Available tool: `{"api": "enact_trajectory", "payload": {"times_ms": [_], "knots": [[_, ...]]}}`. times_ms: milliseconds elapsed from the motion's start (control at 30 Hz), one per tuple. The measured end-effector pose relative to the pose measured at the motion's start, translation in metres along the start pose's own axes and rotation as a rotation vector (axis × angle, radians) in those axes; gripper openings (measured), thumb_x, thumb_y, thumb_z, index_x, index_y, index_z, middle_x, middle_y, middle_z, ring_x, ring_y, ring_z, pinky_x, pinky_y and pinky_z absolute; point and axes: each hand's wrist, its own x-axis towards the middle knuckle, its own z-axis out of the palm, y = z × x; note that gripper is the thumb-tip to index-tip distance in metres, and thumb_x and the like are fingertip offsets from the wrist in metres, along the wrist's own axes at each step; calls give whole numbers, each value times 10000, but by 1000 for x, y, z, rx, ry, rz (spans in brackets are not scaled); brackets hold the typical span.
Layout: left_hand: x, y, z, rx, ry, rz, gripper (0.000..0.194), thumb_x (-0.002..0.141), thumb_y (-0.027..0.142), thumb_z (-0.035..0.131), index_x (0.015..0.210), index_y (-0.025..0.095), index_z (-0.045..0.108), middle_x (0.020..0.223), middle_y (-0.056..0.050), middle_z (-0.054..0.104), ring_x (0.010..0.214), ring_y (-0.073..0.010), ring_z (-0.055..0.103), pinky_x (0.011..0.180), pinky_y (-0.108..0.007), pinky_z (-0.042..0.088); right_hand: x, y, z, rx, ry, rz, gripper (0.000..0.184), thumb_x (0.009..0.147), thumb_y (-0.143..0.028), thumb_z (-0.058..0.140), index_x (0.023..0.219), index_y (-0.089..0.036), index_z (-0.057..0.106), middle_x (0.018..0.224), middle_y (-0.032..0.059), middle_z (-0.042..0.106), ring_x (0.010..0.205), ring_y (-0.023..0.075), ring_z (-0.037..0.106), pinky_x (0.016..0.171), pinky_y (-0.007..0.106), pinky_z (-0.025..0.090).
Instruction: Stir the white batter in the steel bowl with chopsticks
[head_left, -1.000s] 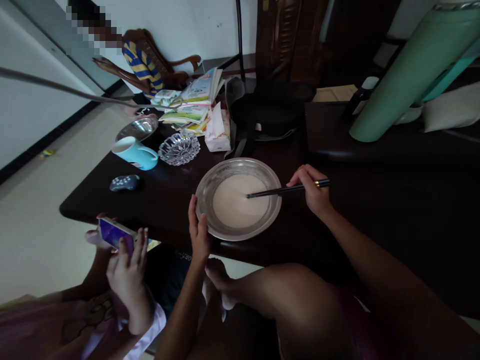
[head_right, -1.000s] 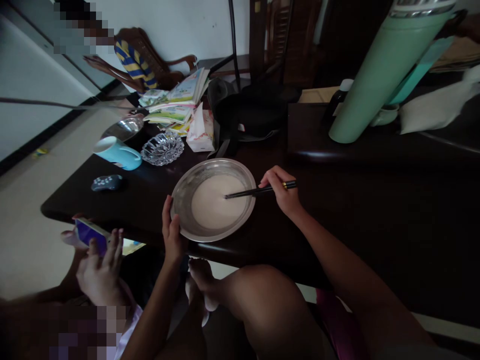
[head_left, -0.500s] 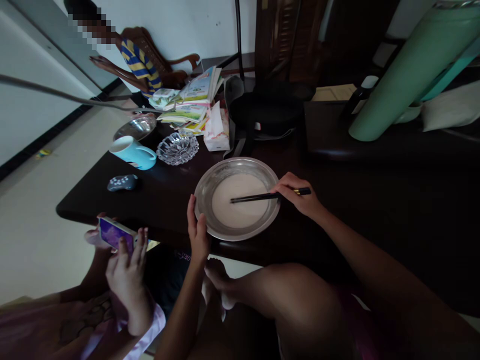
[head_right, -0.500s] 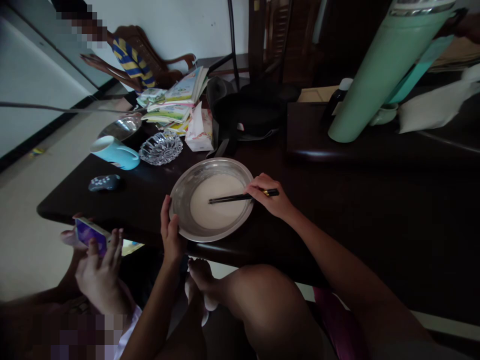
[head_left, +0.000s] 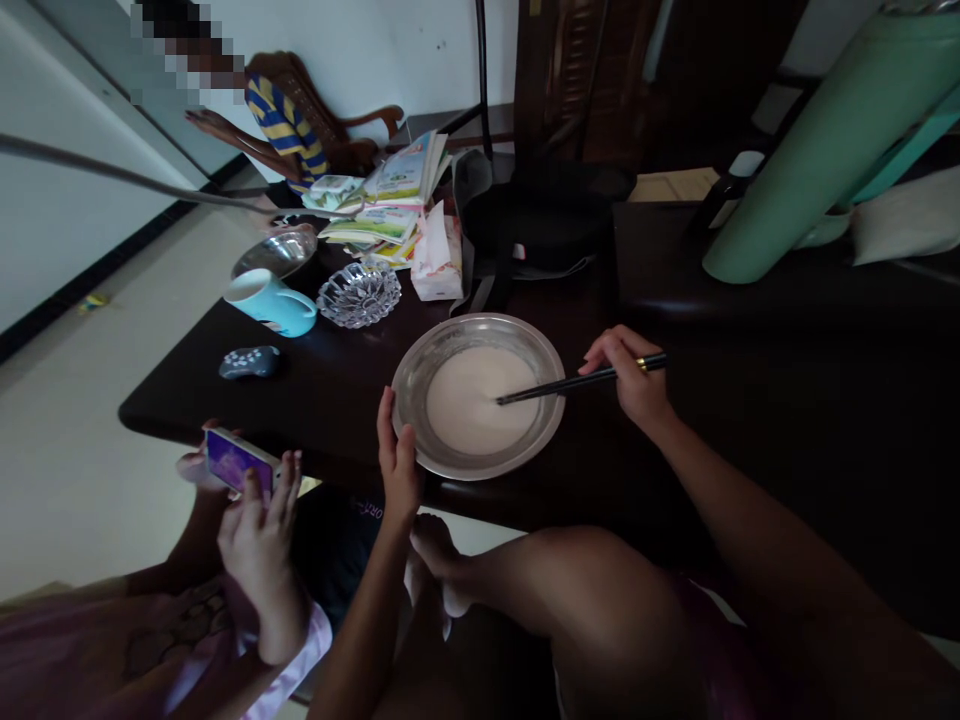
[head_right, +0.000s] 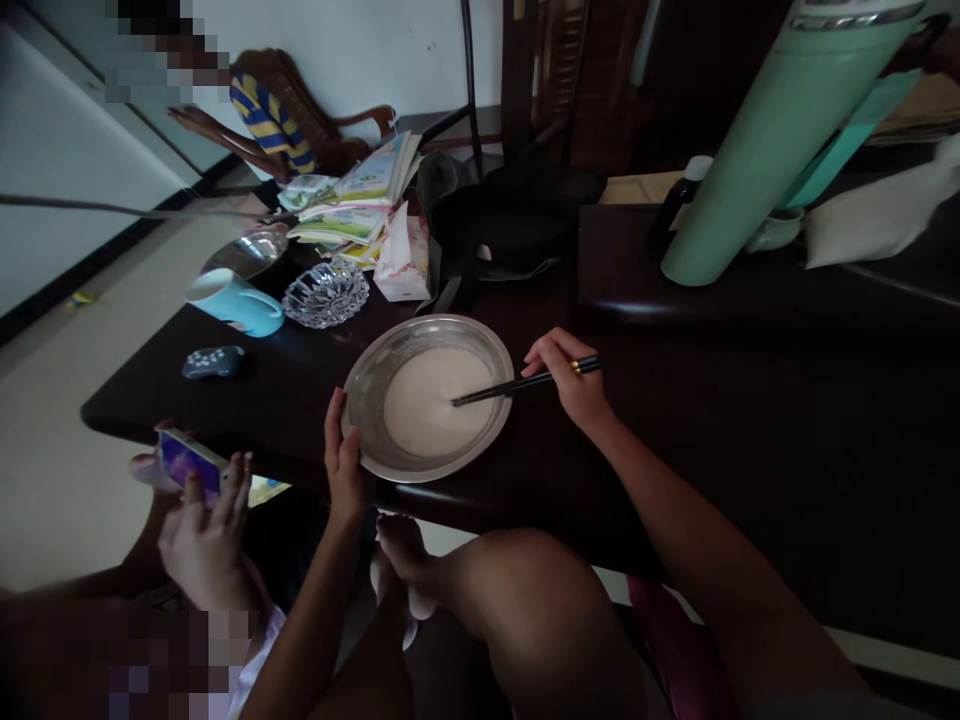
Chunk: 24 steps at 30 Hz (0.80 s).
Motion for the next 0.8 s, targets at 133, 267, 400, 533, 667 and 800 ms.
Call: {"api": "enact_trajectory", "payload": {"times_ms": [133, 267, 400, 533, 667, 800], "knots": [[0, 0, 0, -10, 8, -1, 605, 920, 501, 559, 1472, 268, 471, 1590, -70, 393, 1488, -283, 313, 1235, -416, 216, -1, -1, 2, -52, -228, -46, 371, 945, -496, 557, 736, -236, 718, 704, 17, 714, 696, 174, 660, 679, 333, 517], [0, 0, 1, -7, 10, -2, 605, 918, 504, 561, 1470, 271, 475, 1588, -64, 398, 1491, -276, 308, 1236, -411, 216, 1, 0, -1, -70, -88, -53, 374, 934, -509, 570, 711, -240, 704, 686, 9, 696, 681, 171, 647, 673, 337, 510], [0, -2, 1, -25, 1, -22, 627, 906, 525, 570, 1476, 284, 465, 1597, -61, 383, 1493, -290, 302, 1237, -438, 211, 0, 0, 0, 18, -102, 6, 405, 945, -521, 545, 699, -230, 684, 627, 3, 660, 609, 161, 628, 621, 325, 498], [0, -1, 1, -20, 11, -9, 628, 910, 526, 565, 1477, 275, 463, 1598, -67, 379, 1498, -290, 288, 1239, -430, 200, 1, 0, 1, -101, -229, -91, 376, 931, -514, 573, 714, -245, 721, 738, 22, 722, 731, 181, 645, 715, 352, 505], [0, 0, 1, -7, 0, -1, 629, 912, 525, 561, 1474, 259, 466, 1593, -77, 386, 1496, -288, 293, 1239, -419, 199, 3, 2, -3, 0, -22, -23, 399, 942, -524, 548, 707, -232, 682, 631, 0, 663, 615, 161, 634, 625, 323, 495], [1, 0, 1, -12, 6, -3, 624, 915, 516, 561, 1476, 259, 462, 1593, -73, 386, 1495, -282, 297, 1238, -403, 202, 2, 1, -1, -50, -206, -33, 395, 934, -532, 556, 727, -235, 713, 695, 16, 707, 679, 173, 650, 662, 334, 513]]}}
